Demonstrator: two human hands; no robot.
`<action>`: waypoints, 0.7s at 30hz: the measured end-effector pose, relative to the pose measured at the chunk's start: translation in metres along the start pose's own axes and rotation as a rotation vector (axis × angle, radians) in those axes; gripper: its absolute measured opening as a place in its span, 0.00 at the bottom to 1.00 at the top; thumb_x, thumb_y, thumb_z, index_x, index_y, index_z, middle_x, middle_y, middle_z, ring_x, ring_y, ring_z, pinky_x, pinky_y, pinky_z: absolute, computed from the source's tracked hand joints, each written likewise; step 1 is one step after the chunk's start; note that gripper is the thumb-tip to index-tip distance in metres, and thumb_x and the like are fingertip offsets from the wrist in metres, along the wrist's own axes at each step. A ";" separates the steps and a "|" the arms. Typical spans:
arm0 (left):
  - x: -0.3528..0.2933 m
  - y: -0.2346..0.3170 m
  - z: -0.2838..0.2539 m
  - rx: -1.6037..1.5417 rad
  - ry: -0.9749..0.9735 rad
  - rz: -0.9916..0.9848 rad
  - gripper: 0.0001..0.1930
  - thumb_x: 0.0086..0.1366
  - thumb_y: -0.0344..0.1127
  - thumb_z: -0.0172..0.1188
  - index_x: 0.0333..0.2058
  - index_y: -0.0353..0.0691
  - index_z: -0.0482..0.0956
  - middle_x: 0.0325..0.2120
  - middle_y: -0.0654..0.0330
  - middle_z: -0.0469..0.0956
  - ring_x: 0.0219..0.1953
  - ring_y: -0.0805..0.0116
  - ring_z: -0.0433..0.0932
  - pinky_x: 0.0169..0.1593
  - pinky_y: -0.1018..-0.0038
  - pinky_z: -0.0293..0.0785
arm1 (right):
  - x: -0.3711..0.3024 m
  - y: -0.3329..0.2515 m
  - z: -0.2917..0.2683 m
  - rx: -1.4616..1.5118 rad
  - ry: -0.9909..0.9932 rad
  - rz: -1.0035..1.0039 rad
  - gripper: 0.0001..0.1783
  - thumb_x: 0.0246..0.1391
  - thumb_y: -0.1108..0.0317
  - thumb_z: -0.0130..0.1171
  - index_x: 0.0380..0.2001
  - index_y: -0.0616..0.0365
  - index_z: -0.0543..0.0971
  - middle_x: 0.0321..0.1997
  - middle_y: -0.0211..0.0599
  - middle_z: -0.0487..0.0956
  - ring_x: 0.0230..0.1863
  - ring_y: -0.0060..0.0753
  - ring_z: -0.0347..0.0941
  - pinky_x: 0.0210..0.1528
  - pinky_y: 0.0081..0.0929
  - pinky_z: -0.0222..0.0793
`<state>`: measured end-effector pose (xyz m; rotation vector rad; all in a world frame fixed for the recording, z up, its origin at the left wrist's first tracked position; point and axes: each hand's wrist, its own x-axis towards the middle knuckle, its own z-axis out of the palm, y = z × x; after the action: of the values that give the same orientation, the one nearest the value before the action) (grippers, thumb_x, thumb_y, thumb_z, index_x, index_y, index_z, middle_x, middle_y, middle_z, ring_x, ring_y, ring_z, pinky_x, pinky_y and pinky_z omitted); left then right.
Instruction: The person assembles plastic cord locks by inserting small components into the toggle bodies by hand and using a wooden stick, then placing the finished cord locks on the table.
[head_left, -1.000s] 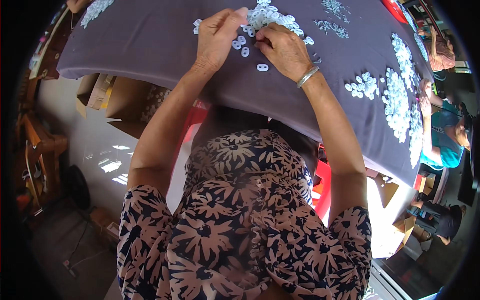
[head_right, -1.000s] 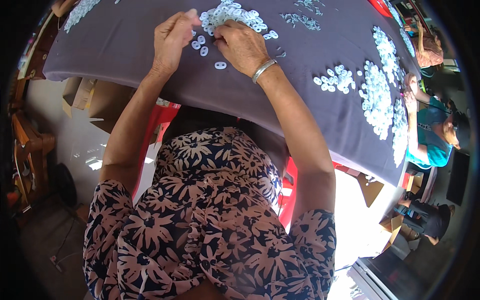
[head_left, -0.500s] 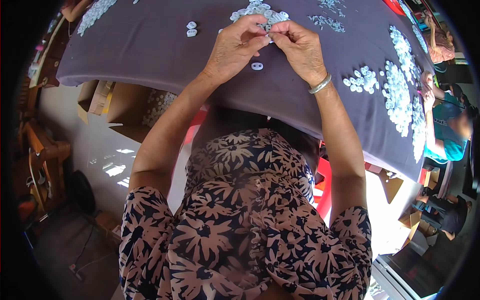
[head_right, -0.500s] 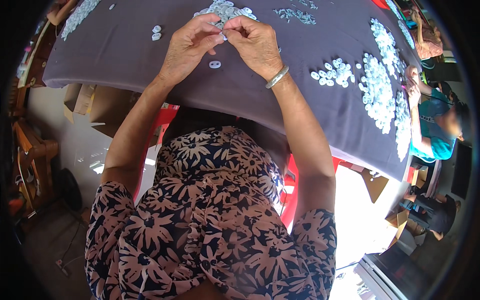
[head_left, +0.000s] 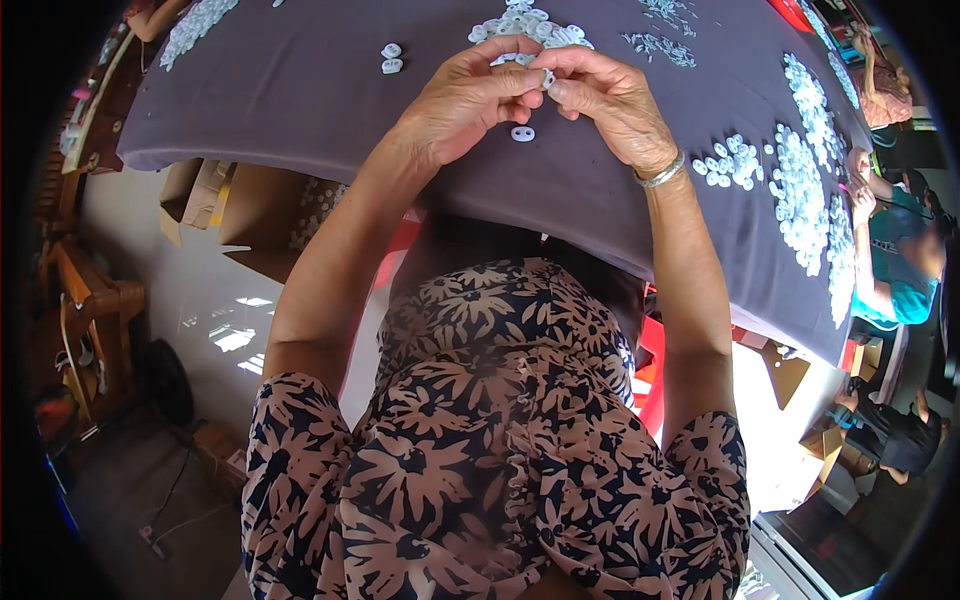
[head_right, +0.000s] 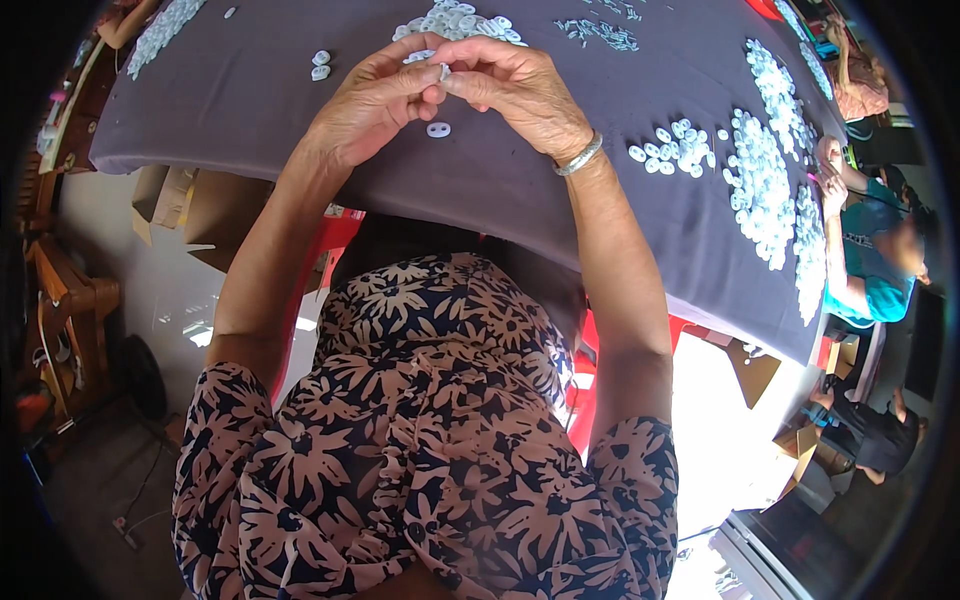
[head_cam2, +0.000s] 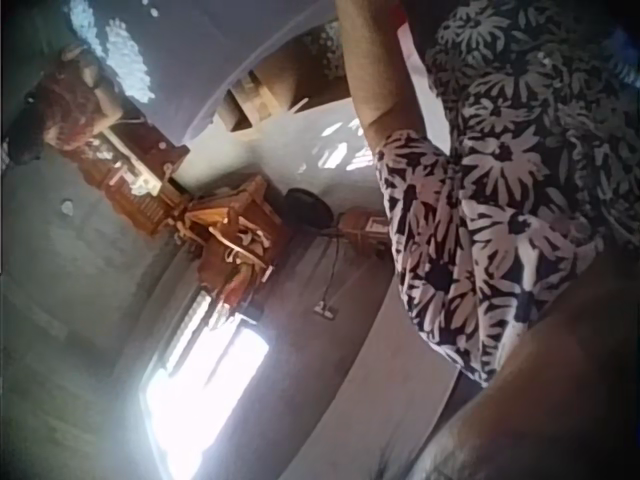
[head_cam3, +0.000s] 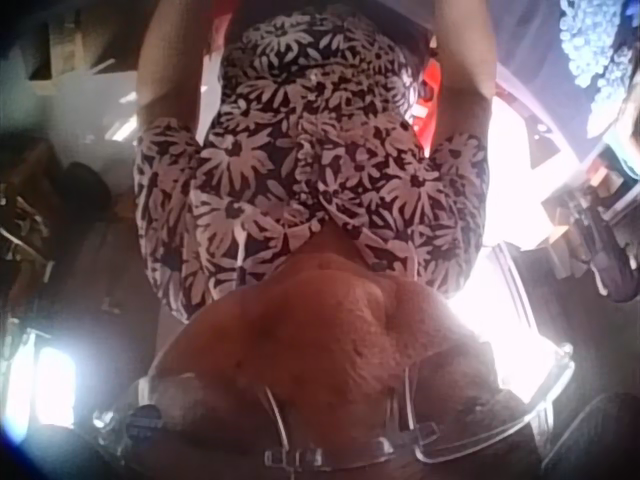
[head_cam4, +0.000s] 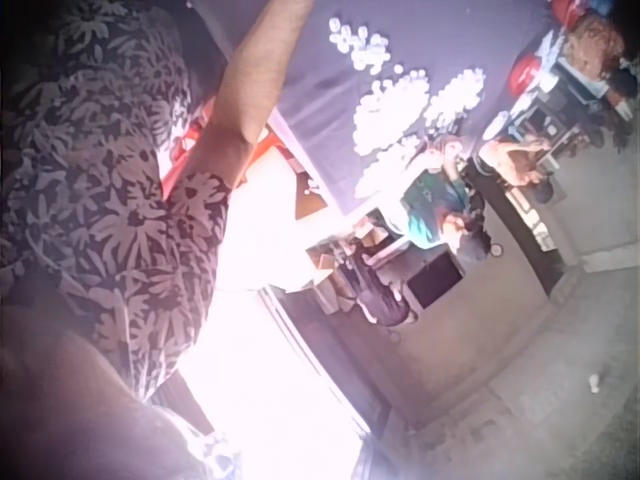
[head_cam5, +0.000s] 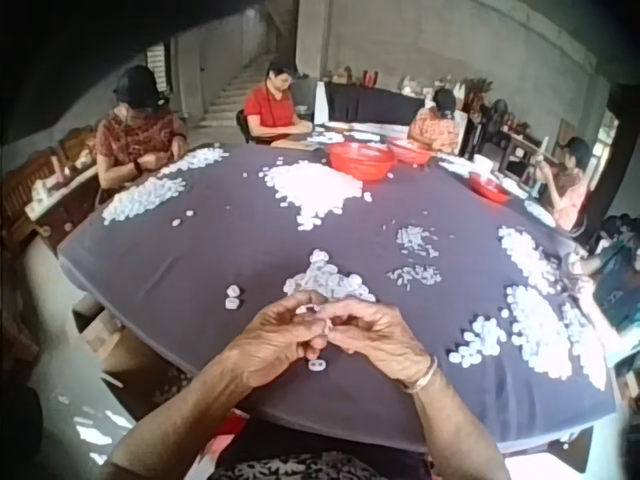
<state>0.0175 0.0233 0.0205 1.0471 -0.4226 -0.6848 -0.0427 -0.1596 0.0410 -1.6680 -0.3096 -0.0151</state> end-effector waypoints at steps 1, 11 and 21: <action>0.000 -0.001 -0.001 -0.036 -0.025 -0.016 0.18 0.59 0.30 0.62 0.48 0.37 0.70 0.29 0.62 0.77 0.30 0.75 0.76 0.34 0.79 0.73 | 0.000 0.003 0.000 0.009 0.003 -0.006 0.11 0.55 0.72 0.56 0.42 0.61 0.77 0.31 0.28 0.76 0.29 0.17 0.65 0.30 0.16 0.62; -0.005 0.000 0.013 0.138 0.071 0.127 0.15 0.62 0.30 0.58 0.47 0.35 0.71 0.32 0.58 0.78 0.34 0.72 0.78 0.35 0.78 0.76 | 0.001 0.009 -0.002 -0.032 0.127 -0.041 0.06 0.50 0.71 0.62 0.31 0.61 0.79 0.26 0.28 0.78 0.24 0.13 0.66 0.22 0.13 0.57; -0.001 -0.008 0.012 0.550 -0.001 0.270 0.14 0.61 0.28 0.57 0.46 0.40 0.73 0.31 0.61 0.79 0.32 0.78 0.77 0.34 0.80 0.77 | -0.001 0.011 -0.017 -0.278 0.012 0.043 0.07 0.46 0.68 0.67 0.26 0.60 0.80 0.23 0.25 0.77 0.26 0.12 0.69 0.28 0.10 0.65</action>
<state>0.0069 0.0136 0.0186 1.4720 -0.7644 -0.3288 -0.0387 -0.1779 0.0324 -1.9491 -0.2719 -0.0374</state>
